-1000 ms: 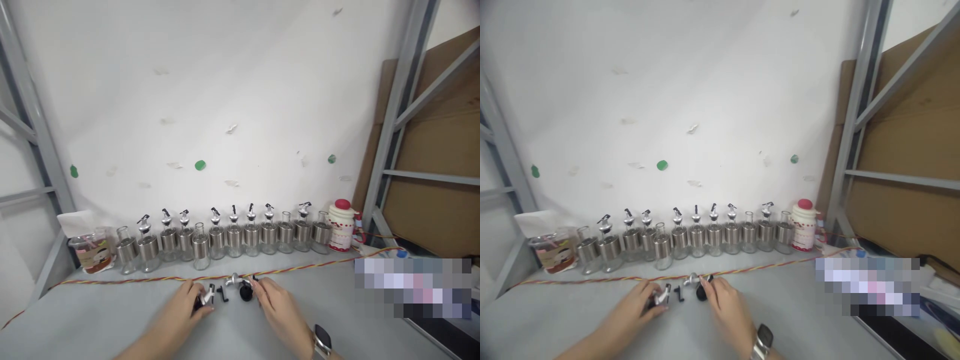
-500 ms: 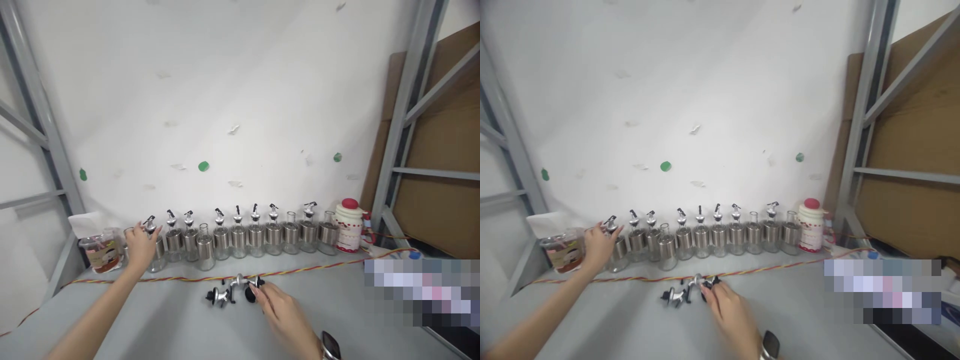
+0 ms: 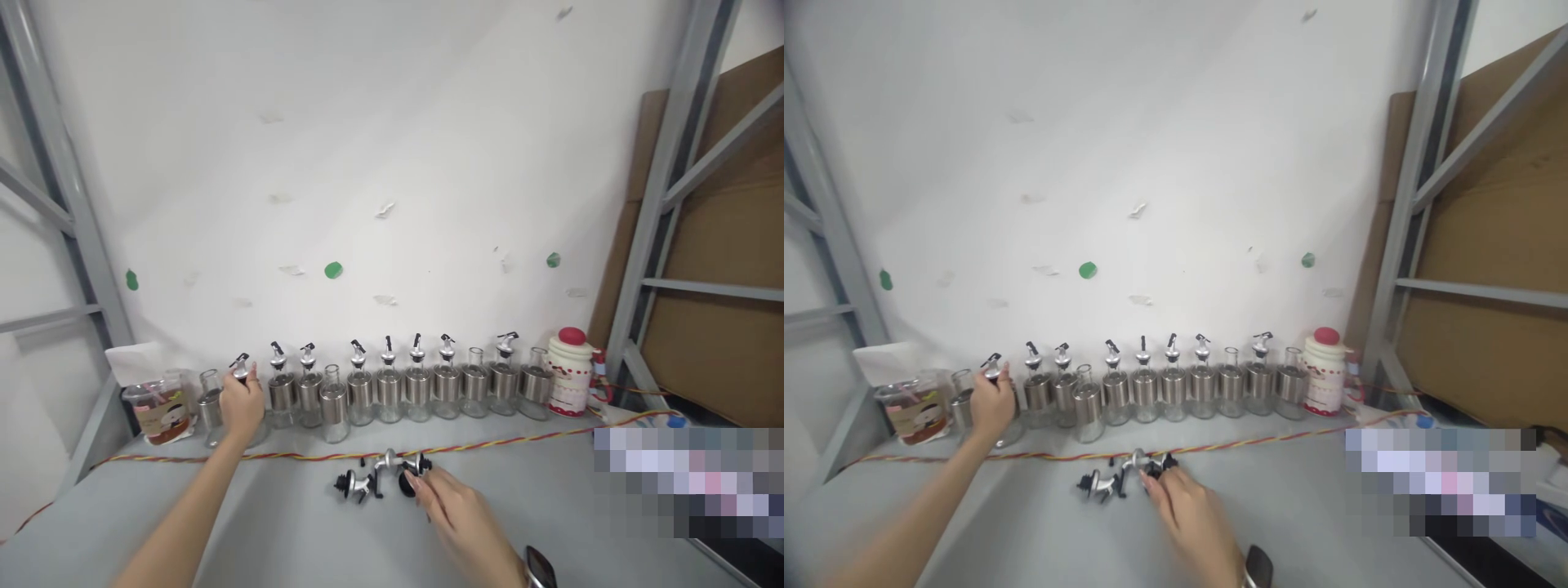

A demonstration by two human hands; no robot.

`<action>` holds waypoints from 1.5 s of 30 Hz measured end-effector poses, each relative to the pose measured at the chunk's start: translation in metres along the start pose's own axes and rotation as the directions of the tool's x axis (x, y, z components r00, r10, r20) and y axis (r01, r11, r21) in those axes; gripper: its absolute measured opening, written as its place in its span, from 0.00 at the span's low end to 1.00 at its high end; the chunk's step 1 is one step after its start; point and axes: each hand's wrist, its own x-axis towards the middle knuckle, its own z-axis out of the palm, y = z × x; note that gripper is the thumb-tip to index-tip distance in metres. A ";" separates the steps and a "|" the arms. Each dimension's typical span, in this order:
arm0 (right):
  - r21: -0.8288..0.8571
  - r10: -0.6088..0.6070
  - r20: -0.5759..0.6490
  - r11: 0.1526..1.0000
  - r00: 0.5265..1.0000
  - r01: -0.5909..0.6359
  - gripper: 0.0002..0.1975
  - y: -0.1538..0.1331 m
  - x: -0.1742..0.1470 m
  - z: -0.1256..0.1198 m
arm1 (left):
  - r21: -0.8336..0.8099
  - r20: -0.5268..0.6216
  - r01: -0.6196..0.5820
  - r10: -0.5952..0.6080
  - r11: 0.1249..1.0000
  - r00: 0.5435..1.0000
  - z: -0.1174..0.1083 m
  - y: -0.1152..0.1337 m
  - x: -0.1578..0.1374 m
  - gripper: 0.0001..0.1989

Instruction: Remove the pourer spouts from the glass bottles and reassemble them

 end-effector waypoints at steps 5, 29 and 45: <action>-0.006 0.033 0.010 0.999 0.999 -0.033 0.20 -0.001 0.001 -0.001 | 0.126 -0.071 -0.007 0.016 0.992 0.997 0.001 0.006 -0.005 0.18; -0.056 -0.062 -0.009 0.997 0.998 0.061 0.20 0.002 0.000 0.001 | 0.179 -0.077 -0.150 0.166 0.972 0.983 -0.002 0.011 0.007 0.19; -0.097 -0.063 -0.002 0.993 0.998 0.062 0.21 0.001 -0.001 0.002 | -0.240 0.434 -0.500 0.553 0.832 0.711 -0.039 0.043 -0.047 0.20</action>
